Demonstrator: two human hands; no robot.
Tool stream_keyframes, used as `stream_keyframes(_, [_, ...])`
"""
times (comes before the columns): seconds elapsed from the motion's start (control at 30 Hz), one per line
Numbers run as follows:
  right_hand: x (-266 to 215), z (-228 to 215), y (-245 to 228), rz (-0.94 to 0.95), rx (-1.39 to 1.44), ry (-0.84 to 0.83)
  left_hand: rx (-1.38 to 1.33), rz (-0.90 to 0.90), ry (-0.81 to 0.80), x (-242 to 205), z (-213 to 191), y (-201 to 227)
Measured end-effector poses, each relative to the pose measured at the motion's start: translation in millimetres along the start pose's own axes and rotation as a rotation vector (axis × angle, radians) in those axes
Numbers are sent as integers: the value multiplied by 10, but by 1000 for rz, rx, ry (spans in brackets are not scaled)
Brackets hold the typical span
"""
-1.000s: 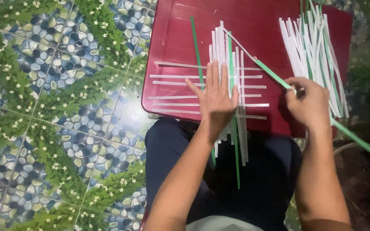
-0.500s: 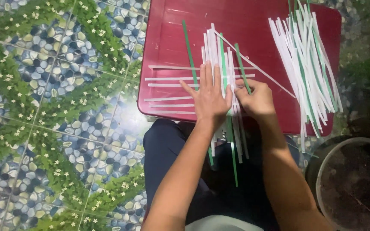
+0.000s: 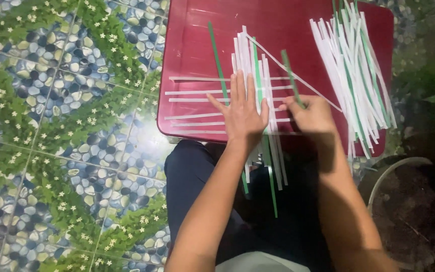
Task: Weaving green and white plastic strips together on a red plastic tray to create a patterned mat.
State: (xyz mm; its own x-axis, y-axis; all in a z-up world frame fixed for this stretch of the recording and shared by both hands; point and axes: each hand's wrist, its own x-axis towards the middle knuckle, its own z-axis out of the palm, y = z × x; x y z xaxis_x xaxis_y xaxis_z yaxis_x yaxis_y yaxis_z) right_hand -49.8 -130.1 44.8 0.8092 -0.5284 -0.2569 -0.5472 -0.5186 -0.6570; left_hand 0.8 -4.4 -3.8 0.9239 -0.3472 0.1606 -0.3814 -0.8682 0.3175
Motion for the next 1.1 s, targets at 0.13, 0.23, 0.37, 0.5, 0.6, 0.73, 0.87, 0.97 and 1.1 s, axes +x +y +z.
stream_keyframes(0.13, [-98,39,-191,118,-2,-46,12,0,-48,-1,-5,12])
stream_keyframes(0.23, [-143,47,-271,138,137,-78,10,1,-27,9,14,-6])
stream_keyframes(0.37, [-88,81,-154,116,168,-95,9,8,-3,9,111,10])
stream_keyframes(0.5, [-113,87,-131,105,214,-117,7,-9,-1,-13,32,27])
stream_keyframes(0.6, [-188,62,-144,120,245,-99,-2,-27,-113,-3,-35,41])
stream_keyframes(0.73, [-90,112,-11,97,95,-81,-28,-37,-148,-8,-75,36])
stream_keyframes(0.87, [-112,117,66,61,-40,-42,-77,-31,-155,-12,0,-5])
stream_keyframes(0.97, [-172,212,218,-60,-77,13,-75,-17,-133,-36,22,-11])
stream_keyframes(1.1, [-262,365,279,-401,-77,192,-90,32,-38,-12,4,-59])
